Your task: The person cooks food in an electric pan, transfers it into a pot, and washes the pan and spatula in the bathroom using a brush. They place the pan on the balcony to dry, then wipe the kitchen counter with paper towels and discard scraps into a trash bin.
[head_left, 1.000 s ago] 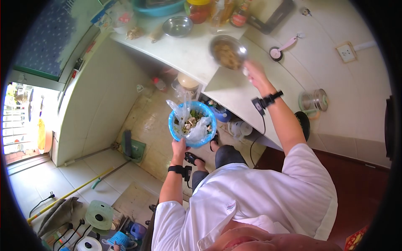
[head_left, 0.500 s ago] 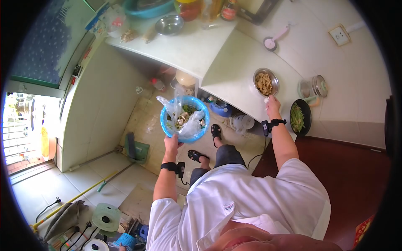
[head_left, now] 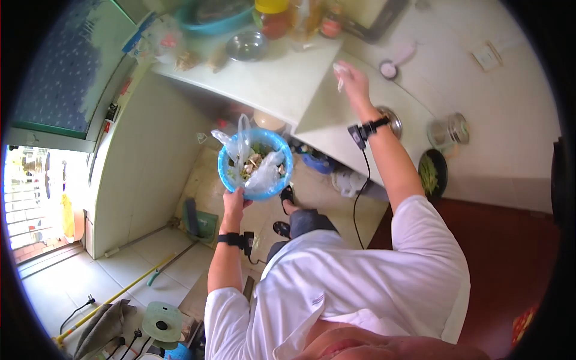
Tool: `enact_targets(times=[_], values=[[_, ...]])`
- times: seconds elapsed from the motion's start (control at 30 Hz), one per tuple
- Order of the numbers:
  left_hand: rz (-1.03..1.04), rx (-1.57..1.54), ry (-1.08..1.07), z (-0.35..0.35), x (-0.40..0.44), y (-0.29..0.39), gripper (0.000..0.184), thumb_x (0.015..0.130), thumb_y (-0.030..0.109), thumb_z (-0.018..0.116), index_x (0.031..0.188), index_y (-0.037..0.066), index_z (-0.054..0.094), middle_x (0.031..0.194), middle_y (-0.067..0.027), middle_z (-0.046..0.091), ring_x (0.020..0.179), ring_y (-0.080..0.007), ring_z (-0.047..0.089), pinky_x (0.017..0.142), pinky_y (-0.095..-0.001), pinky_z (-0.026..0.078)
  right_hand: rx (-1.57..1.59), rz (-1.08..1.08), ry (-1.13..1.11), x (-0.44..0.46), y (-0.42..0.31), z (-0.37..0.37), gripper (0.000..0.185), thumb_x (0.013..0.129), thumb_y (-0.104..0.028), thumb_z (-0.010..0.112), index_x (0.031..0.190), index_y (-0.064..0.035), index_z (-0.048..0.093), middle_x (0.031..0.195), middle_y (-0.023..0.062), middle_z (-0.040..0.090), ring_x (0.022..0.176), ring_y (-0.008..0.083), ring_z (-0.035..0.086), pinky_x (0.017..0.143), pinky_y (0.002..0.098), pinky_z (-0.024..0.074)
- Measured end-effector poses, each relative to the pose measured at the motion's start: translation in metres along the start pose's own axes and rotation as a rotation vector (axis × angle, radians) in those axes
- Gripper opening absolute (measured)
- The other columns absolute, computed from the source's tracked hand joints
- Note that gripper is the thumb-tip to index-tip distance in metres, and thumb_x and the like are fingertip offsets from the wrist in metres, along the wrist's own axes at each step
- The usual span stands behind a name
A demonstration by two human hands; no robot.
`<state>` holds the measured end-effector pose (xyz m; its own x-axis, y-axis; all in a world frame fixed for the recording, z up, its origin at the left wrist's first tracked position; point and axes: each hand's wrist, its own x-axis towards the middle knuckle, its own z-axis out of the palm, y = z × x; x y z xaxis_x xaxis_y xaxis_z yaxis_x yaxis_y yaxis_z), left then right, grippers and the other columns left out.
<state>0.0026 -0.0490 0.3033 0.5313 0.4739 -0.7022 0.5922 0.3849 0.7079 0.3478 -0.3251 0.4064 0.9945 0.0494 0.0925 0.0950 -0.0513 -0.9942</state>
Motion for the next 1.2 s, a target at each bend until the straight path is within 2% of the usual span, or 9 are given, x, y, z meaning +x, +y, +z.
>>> enact_targets(times=[0.1,0.17,0.27,0.37,0.63,0.77,0.9,1.03,1.2], values=[[0.02,0.041,-0.028,0.022,-0.031,0.0,0.024,0.083,0.012,0.054,0.103,-0.001,0.056,0.086,-0.0103,0.063,0.066,-0.02,0.065,0.054,-0.0327,0.058,-0.1,-0.225,-0.045,0.054,0.034,-0.038,0.026,0.091,-0.012,0.06,0.114,-0.0022,0.066,0.093,0.0036,0.068,0.076,0.0147,0.061,0.069,0.0278,0.0483],[0.012,0.035,-0.073,0.017,-0.035,0.004,0.024,0.083,0.013,0.055,0.102,-0.002,0.055,0.086,-0.0102,0.063,0.066,-0.0203,0.065,0.055,-0.0331,0.059,-0.849,-0.853,0.031,0.066,0.056,-0.048,0.024,0.089,-0.016,0.062,0.111,-0.0089,0.069,0.093,0.0072,0.067,0.077,0.0268,0.062,0.071,0.0358,0.0496],[0.032,-0.012,-0.099,0.016,-0.031,0.0,0.024,0.083,0.012,0.055,0.102,-0.001,0.054,0.086,-0.0097,0.062,0.066,-0.0205,0.065,0.056,-0.0336,0.059,-0.879,-0.639,0.038,0.028,0.04,-0.045,0.016,0.088,-0.019,0.062,0.099,-0.0125,0.072,0.095,0.0123,0.063,0.08,0.0341,0.06,0.071,0.0406,0.0493],[0.01,-0.007,-0.096,0.027,-0.033,-0.005,0.024,0.082,0.011,0.055,0.103,-0.001,0.054,0.087,-0.0094,0.061,0.066,-0.0205,0.065,0.055,-0.0336,0.059,-0.906,-0.665,-0.035,-0.016,0.033,-0.051,0.016,0.091,-0.018,0.056,0.093,-0.0103,0.069,0.09,0.0131,0.061,0.08,0.0317,0.061,0.069,0.0411,0.049],[0.094,0.068,-0.138,0.031,-0.038,0.01,0.025,0.083,0.011,0.055,0.104,-0.001,0.054,0.089,-0.011,0.063,0.067,-0.0204,0.065,0.052,-0.0321,0.058,-0.904,-0.436,-0.145,-0.18,-0.014,0.038,0.013,0.091,-0.012,0.051,0.094,-0.0079,0.063,0.085,0.0129,0.059,0.077,0.0338,0.059,0.064,0.0439,0.0471],[0.098,0.087,-0.153,0.029,-0.039,0.02,0.025,0.083,0.011,0.056,0.105,-0.002,0.055,0.09,-0.0114,0.063,0.068,-0.0204,0.065,0.054,-0.0322,0.059,-0.554,-0.378,-0.344,-0.232,-0.006,0.084,0.015,0.089,-0.01,0.056,0.098,-0.0099,0.068,0.086,0.0132,0.058,0.079,0.0334,0.059,0.069,0.0423,0.0472],[0.092,0.106,-0.173,0.029,-0.042,0.027,0.032,0.083,0.012,0.054,0.11,-0.004,0.056,0.09,-0.0119,0.063,0.07,-0.0208,0.064,0.055,-0.0316,0.059,-0.426,-0.392,-0.094,-0.184,-0.023,0.061,0.012,0.087,-0.012,0.059,0.093,-0.0074,0.069,0.091,0.0153,0.061,0.087,0.0336,0.06,0.075,0.0415,0.0484],[0.101,0.086,-0.215,0.026,-0.037,0.028,0.028,0.084,0.011,0.055,0.11,-0.001,0.055,0.091,-0.0108,0.063,0.069,-0.0201,0.065,0.055,-0.0321,0.059,-0.946,-0.412,0.178,-0.068,-0.01,-0.011,0.016,0.088,-0.016,0.057,0.094,-0.0066,0.068,0.091,0.0169,0.061,0.085,0.0348,0.062,0.074,0.045,0.0497],[0.106,0.093,-0.208,0.021,-0.033,0.03,0.029,0.084,0.01,0.055,0.111,-0.002,0.055,0.091,-0.0109,0.063,0.069,-0.0198,0.064,0.054,-0.0321,0.059,-1.124,-0.376,0.165,-0.063,0.009,0.011,0.018,0.089,-0.012,0.052,0.1,-0.0036,0.065,0.092,0.0175,0.061,0.086,0.0361,0.061,0.074,0.0449,0.05]])
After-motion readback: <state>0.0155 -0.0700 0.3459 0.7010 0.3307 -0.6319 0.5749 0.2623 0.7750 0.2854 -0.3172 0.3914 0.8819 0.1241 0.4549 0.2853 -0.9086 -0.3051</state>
